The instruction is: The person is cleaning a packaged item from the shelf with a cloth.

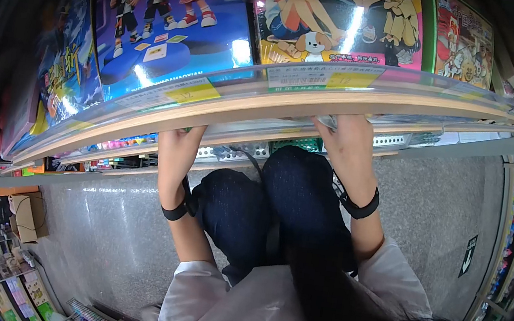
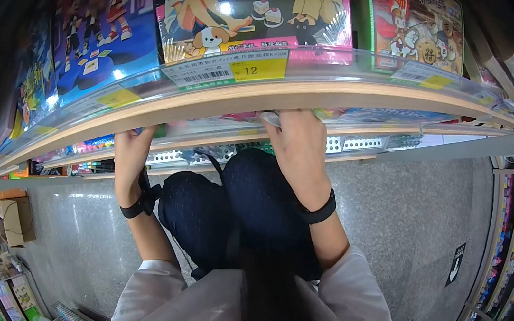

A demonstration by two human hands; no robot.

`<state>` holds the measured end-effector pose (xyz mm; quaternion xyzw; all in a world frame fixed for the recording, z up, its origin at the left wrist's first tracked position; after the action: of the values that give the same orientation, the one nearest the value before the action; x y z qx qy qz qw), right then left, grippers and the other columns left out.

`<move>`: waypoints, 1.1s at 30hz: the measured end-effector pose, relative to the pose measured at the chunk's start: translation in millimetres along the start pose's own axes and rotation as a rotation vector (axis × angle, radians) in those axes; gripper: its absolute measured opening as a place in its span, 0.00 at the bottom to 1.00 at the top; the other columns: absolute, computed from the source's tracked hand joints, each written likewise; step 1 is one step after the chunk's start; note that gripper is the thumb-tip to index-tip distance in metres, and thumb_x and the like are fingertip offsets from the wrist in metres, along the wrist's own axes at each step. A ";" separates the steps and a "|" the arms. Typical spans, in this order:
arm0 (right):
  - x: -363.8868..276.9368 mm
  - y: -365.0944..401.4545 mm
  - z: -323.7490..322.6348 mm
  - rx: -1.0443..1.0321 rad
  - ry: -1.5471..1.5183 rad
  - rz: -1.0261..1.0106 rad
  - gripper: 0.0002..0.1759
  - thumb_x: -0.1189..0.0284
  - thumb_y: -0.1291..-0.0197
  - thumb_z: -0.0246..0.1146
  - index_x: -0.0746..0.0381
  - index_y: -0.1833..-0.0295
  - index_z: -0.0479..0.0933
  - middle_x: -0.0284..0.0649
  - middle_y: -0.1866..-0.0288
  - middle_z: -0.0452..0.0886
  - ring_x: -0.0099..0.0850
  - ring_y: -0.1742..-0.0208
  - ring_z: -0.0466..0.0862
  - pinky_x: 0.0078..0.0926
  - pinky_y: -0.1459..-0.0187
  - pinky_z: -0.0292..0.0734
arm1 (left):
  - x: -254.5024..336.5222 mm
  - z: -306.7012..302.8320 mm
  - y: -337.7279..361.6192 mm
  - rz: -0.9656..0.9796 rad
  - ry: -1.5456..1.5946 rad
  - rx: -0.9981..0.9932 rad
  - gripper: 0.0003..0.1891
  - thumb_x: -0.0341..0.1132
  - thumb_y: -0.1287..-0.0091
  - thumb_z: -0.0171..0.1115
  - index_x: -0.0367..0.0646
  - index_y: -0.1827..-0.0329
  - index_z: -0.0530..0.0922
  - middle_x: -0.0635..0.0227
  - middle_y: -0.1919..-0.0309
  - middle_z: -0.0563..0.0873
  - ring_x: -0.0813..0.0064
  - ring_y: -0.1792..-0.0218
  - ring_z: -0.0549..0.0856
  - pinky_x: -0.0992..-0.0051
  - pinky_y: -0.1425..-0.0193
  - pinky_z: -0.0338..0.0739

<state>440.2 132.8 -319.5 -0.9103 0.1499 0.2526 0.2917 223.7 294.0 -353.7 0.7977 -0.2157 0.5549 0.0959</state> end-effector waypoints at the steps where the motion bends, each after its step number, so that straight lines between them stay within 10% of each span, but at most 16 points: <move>1: -0.7 0.0 -0.4 0.013 0.026 -0.013 0.14 0.75 0.50 0.65 0.65 0.56 0.75 0.52 0.63 0.77 0.51 0.61 0.77 0.44 0.64 0.72 | 2.4 -0.7 -0.3 0.019 -0.003 0.001 0.13 0.29 0.38 0.63 0.29 0.54 0.77 0.63 0.61 0.84 0.79 0.60 0.79 0.77 0.55 0.74; 8: -7.0 -5.5 -2.8 -0.030 0.021 -0.088 0.15 0.76 0.53 0.67 0.65 0.57 0.75 0.51 0.63 0.78 0.52 0.61 0.78 0.43 0.62 0.72 | 30.8 -1.4 7.3 0.250 -0.228 0.079 0.14 0.29 0.41 0.67 0.30 0.56 0.78 0.55 0.62 0.84 0.65 0.60 0.81 0.70 0.52 0.73; 26: -24.4 8.9 -25.3 0.101 -0.114 0.115 0.26 0.85 0.60 0.57 0.64 0.49 0.72 0.51 0.54 0.74 0.50 0.54 0.76 0.39 0.62 0.73 | -7.7 -25.9 25.3 0.134 -0.296 0.197 0.42 0.31 0.53 0.78 0.33 0.37 0.61 0.55 0.45 0.72 0.66 0.44 0.72 0.70 0.36 0.63; 33: -18.6 36.0 -37.0 0.261 -0.175 0.004 0.25 0.88 0.62 0.58 0.61 0.53 0.76 0.44 0.50 0.75 0.42 0.50 0.79 0.30 0.53 0.75 | -25.6 -27.1 46.4 -0.008 0.152 0.200 0.55 0.40 0.63 0.83 0.34 0.33 0.56 0.57 0.41 0.68 0.64 0.39 0.67 0.67 0.35 0.62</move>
<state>423.4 84.4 -299.7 -0.8388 0.1575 0.3099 0.4189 172.5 269.5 -371.6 0.7597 -0.1482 0.6322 0.0344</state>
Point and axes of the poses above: each hand's wrist, its own y-axis away from the middle knuckle, its own z-axis out of the palm, x = y × z, the point moved 9 cm from there along -y, towards the middle knuckle
